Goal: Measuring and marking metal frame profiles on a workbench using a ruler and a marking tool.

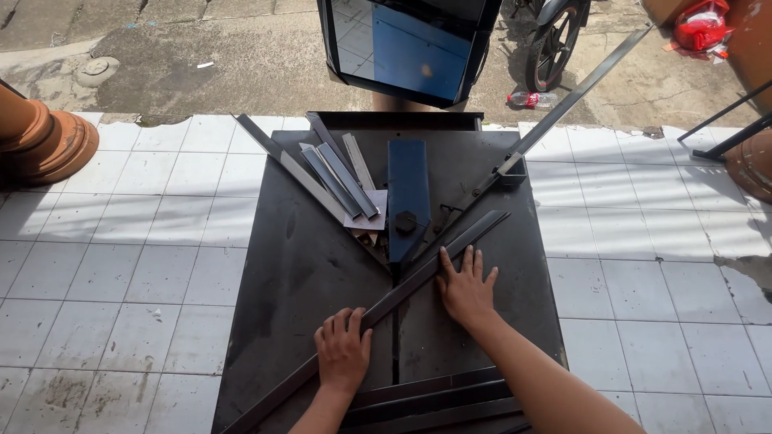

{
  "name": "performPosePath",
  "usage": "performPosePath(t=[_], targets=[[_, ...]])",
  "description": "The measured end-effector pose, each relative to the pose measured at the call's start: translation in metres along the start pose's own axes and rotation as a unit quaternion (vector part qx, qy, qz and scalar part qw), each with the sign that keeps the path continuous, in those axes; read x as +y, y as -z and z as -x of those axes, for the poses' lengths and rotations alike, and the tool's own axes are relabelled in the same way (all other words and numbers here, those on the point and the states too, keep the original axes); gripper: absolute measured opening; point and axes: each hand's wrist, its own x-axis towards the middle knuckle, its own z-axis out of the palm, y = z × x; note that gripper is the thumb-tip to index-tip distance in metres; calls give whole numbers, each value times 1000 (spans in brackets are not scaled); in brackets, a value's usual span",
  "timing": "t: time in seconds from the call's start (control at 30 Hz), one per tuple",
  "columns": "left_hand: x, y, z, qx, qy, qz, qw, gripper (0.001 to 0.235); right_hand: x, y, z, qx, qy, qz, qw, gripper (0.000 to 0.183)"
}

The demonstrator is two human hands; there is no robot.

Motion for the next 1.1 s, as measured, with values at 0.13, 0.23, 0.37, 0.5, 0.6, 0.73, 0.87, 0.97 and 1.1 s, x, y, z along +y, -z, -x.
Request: performPosePath(t=[0.13, 0.23, 0.37, 0.5, 0.6, 0.73, 0.87, 0.97, 1.1], targets=[[2, -2, -11, 16, -24, 65, 997, 21, -3, 14, -14, -21, -12, -27, 999, 55], [1, -12, -13, 6, -19, 129, 991, 23, 1, 7, -23, 27, -31, -78, 996, 54], [1, -26, -17, 7, 5, 140, 990, 23, 0, 5, -25, 46, -57, -138, 988, 55], [-1, -28, -10, -8, 20, 97, 995, 29, -2, 5, -21, 11, -54, -126, 990, 57], [-3, -36, -7, -69, 78, 62, 993, 33, 0, 13, -21, -12, -48, -137, 989, 58], [-2, -37, -4, 6, 60, 58, 996, 30, 5, 24, -24, -27, -45, -143, 988, 59], [-5, -39, -2, -75, 87, 26, 993, 28, 10, 28, -28, -32, -42, -142, 988, 58], [-9, -46, -2, -84, 80, 29, 993, 28, 12, 31, -29, -36, -41, -140, 989, 59], [-10, -50, 1, -64, 80, 31, 994, 29, 13, 32, -27, -40, -35, -137, 989, 61]])
